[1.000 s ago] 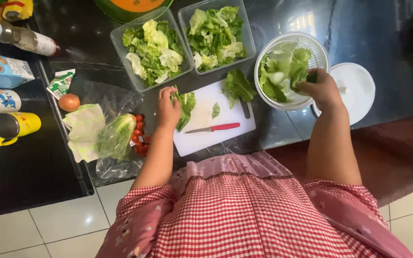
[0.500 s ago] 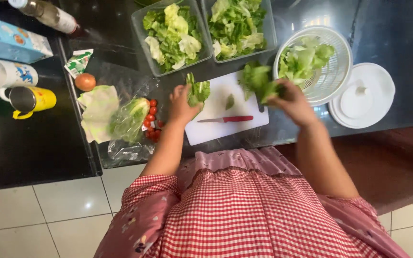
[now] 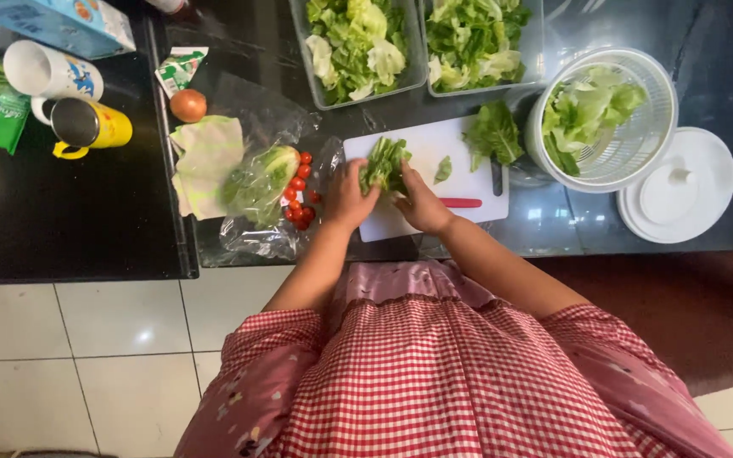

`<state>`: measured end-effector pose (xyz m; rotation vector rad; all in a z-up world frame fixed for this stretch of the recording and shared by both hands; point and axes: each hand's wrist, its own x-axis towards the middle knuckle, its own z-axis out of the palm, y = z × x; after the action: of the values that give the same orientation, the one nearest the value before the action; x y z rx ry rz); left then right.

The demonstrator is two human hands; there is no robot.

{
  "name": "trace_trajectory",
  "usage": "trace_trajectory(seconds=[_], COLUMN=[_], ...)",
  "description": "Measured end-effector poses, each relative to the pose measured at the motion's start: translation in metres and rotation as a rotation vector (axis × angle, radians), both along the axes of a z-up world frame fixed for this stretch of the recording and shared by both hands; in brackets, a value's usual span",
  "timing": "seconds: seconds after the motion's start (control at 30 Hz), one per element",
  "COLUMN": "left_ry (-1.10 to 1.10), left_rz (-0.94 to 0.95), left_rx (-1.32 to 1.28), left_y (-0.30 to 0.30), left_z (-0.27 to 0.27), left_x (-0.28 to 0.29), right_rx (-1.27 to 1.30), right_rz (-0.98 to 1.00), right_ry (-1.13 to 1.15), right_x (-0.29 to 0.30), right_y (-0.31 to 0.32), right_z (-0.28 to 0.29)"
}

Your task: The person is cutting lettuce on a cutting board and placing it into plastic containers and a salad spinner.

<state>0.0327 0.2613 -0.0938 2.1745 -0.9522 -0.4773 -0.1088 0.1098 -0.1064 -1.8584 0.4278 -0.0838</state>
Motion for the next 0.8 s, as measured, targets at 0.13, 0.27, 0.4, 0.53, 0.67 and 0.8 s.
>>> trace_trajectory(seconds=[0.13, 0.27, 0.4, 0.53, 0.67, 0.8], left_ry=[-0.057, -0.163, -0.145, -0.078, -0.239, -0.409], left_rz=[0.109, 0.023, -0.078, -0.113, -0.184, -0.466], left_rx=[0.092, 0.167, 0.110, 0.038, -0.010, 0.016], left_y=[-0.031, -0.032, -0.018, -0.014, -0.018, -0.025], left_z=[0.042, -0.008, -0.054, -0.001, 0.032, -0.029], left_x=[-0.011, -0.017, -0.009, 0.005, 0.003, -0.023], right_rx=[0.037, -0.350, -0.707, -0.821, -0.723, -0.439], right_rz=[0.010, -0.119, 0.010, 0.082, 0.083, -0.030], right_ry=[-0.029, -0.045, 0.129, 0.277, 0.381, 0.397], right_x=[-0.024, -0.064, -0.079, -0.094, -0.110, -0.138], right_y=[-0.010, -0.031, -0.029, -0.029, -0.044, -0.056], right_z=[0.003, 0.008, 0.037, 0.030, 0.050, 0.075])
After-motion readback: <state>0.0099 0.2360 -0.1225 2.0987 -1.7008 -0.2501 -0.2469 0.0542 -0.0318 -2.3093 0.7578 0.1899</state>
